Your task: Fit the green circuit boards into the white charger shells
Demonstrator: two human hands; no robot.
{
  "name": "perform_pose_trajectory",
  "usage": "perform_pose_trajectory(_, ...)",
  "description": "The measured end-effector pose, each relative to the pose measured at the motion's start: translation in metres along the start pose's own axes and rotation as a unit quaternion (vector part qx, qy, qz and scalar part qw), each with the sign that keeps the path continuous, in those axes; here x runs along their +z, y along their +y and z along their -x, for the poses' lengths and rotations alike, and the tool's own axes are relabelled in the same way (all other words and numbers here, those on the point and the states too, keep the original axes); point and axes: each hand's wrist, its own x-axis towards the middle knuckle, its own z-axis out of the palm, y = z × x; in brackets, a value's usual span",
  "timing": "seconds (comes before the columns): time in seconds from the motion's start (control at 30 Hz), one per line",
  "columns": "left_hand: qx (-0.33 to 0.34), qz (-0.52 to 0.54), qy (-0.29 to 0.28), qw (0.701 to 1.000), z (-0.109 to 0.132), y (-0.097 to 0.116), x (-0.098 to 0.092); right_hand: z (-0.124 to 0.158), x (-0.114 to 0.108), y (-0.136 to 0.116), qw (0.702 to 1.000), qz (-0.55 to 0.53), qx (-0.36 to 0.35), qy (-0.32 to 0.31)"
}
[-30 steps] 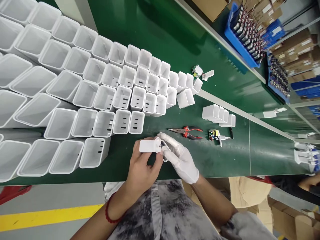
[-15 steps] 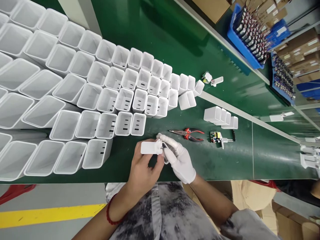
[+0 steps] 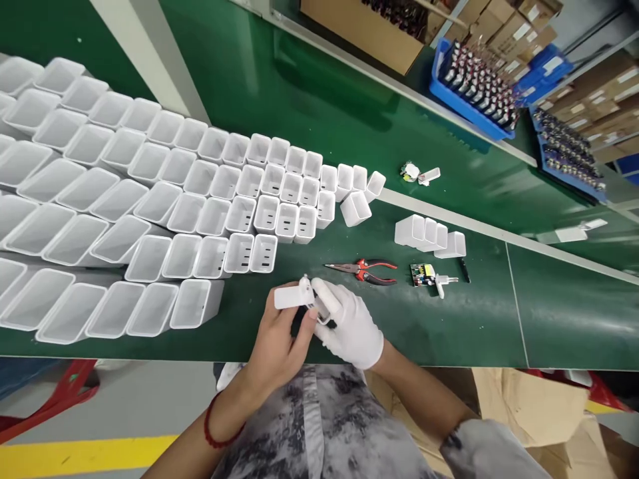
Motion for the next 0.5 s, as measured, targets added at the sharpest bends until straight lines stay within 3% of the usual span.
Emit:
perform_pose_trajectory(0.07,0.047,0.006,-0.032,0.998,-0.003,0.014,-0.004,-0.005,-0.011,-0.001,0.997,-0.055,0.04,0.024)
perform_pose_trajectory(0.13,0.094,0.015,-0.038,0.995,-0.007,0.029,-0.007,-0.006,-0.03,0.001,0.972,-0.192,0.109,0.077)
perform_pose_trajectory(0.27,0.13,0.033,-0.017,0.991,-0.012,0.044,-0.002,-0.003,-0.073,0.013,0.839,-0.469,0.212,0.175)
perform_pose_trajectory(0.37,0.141,0.029,-0.031,0.989,-0.015,0.042,0.012,0.0,-0.093,0.02,0.793,-0.531,0.219,0.204)
perform_pose_trajectory(0.5,0.149,0.008,-0.053,0.987,-0.02,0.036,0.03,0.004,-0.107,0.026,0.765,-0.571,0.211,0.21)
